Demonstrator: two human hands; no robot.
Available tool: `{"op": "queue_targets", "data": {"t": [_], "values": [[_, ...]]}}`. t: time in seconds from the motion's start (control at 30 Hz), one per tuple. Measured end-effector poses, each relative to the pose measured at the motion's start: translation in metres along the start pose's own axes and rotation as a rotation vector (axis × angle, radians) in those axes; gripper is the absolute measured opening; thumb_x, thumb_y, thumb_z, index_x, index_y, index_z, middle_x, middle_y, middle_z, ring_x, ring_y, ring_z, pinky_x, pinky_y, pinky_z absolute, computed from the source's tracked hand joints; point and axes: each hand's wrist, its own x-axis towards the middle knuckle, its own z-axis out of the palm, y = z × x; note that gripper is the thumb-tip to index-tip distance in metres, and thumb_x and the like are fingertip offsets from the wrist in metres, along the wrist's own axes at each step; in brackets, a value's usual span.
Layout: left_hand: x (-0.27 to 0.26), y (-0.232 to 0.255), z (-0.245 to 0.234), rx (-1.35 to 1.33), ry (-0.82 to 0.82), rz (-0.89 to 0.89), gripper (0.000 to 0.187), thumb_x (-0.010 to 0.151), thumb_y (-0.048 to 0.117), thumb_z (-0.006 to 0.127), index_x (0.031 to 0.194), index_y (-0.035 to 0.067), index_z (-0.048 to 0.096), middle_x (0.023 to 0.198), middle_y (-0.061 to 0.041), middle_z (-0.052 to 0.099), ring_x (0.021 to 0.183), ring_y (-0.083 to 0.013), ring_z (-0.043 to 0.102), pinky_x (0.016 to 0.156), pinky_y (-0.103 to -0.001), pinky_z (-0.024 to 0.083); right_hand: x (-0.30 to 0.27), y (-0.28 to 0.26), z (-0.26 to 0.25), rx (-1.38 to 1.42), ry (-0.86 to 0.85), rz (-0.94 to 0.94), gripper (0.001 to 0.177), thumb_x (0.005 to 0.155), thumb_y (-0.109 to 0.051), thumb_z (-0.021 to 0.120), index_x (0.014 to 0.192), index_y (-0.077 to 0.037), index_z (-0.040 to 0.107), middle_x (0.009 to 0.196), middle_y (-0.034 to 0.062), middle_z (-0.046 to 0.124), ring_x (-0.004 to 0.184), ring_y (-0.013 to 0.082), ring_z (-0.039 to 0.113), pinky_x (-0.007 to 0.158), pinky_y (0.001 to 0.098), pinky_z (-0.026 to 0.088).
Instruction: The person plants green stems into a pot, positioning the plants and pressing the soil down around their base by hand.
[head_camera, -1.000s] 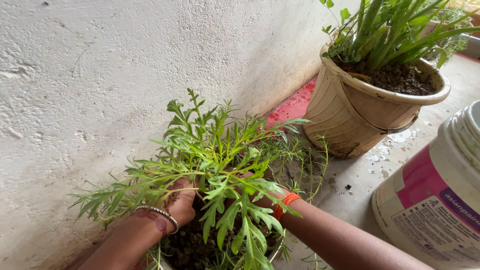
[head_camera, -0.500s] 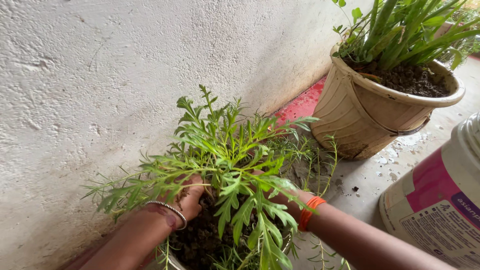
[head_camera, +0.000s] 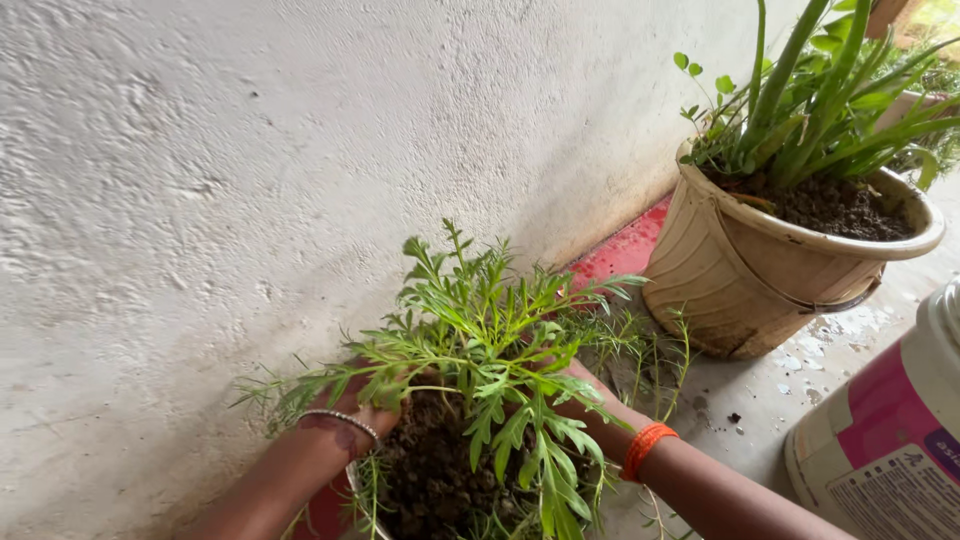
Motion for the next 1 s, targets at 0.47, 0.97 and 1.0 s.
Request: {"op": "queue_targets", "data": {"t": [0.47, 0.97, 1.0], "values": [[0.026, 0.023, 0.025, 1.167, 0.081, 0.413, 0.032, 0.106, 0.028, 0.043, 0.114, 0.011, 0.069, 0.115, -0.008, 0.071, 0.104, -0.0251, 0.068, 0.089, -0.042, 0.055, 0.031, 0.003, 0.000, -0.140, -0.006, -0.418, 0.034, 0.090, -0.021, 0.072, 0.120, -0.007, 0.069, 0.115, 0.0128, 0.071, 0.102, 0.0268, 0.070, 0.087, 0.0382, 0.056], [0.081, -0.005, 0.131, 3.509, -0.025, 0.170, 0.089, 0.094, 0.083, 0.033, 0.132, 0.008, 0.064, 0.118, -0.013, 0.066, 0.118, -0.0296, 0.061, 0.108, -0.038, 0.049, 0.028, 0.045, 0.017, -0.154, 0.021, -0.455, 0.035, 0.093, -0.016, 0.068, 0.126, -0.005, 0.065, 0.123, 0.0166, 0.068, 0.108, 0.0319, 0.067, 0.090, 0.0416, 0.055], [0.077, -0.002, 0.128, 3.509, -0.023, 0.173, 0.089, 0.094, 0.083, 0.033, 0.132, 0.008, 0.064, 0.118, -0.013, 0.066, 0.118, -0.0296, 0.061, 0.108, -0.038, 0.049, 0.026, 0.039, 0.013, -0.141, 0.011, -0.438, 0.033, 0.094, -0.016, 0.067, 0.125, -0.006, 0.066, 0.121, 0.0161, 0.069, 0.108, 0.0318, 0.067, 0.091, 0.0419, 0.055]]}}
